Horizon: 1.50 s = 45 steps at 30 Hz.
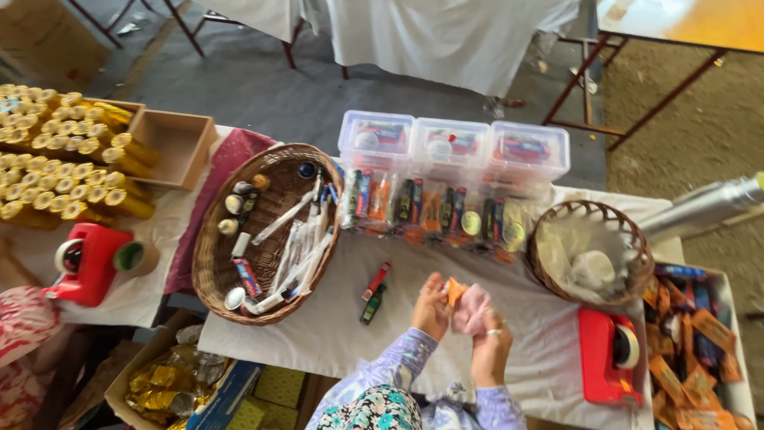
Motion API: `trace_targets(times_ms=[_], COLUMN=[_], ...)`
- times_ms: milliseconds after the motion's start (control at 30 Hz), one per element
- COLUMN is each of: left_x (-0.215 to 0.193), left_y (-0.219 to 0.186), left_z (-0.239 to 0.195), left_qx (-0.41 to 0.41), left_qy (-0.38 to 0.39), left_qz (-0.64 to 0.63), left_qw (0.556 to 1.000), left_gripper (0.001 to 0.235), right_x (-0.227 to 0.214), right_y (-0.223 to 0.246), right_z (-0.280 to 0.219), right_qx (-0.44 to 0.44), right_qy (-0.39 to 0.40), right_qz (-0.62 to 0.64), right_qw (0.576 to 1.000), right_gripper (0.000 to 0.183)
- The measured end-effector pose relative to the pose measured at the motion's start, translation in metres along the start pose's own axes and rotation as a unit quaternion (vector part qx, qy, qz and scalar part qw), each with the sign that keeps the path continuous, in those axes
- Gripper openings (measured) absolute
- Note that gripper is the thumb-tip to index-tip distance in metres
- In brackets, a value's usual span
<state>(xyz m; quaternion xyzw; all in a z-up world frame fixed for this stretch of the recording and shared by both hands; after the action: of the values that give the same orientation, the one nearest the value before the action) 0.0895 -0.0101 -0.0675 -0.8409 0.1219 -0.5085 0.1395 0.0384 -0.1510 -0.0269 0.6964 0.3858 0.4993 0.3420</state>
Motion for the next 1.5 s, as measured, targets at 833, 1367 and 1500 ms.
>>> trace_targets(times_ms=[833, 1367, 1500], left_x=[-0.080, -0.168, -0.154], left_y=[0.013, 0.067, 0.056], left_z=[-0.022, 0.060, 0.062], left_qx=[-0.057, -0.139, -0.072], left_qy=[-0.056, -0.063, -0.094], left_qz=[0.049, 0.080, 0.248], left_qw=[0.996, 0.985, 0.962], left_gripper=[0.044, 0.039, 0.048], right_x=[0.103, 0.014, -0.021], right_y=[0.030, -0.015, -0.007], right_z=[-0.028, -0.006, -0.018], right_qx=[-0.225, 0.027, 0.073], right_qy=[0.033, 0.014, -0.049], right_qz=[-0.447, -0.562, -0.534], right_qw=[0.865, 0.827, 0.841], right_gripper=[0.029, 0.030, 0.026])
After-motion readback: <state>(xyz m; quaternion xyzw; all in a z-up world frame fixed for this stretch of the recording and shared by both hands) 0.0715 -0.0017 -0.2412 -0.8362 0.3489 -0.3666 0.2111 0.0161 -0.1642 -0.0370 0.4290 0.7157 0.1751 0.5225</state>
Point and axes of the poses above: each hand's wrist, its own z-axis towards the middle knuckle, its own x-axis out of the palm, y = z × x, the point moved 5 cm from there along z, towards the middle knuckle, and after that the axes turned 9 degrees about x, right-handed, at the moved point
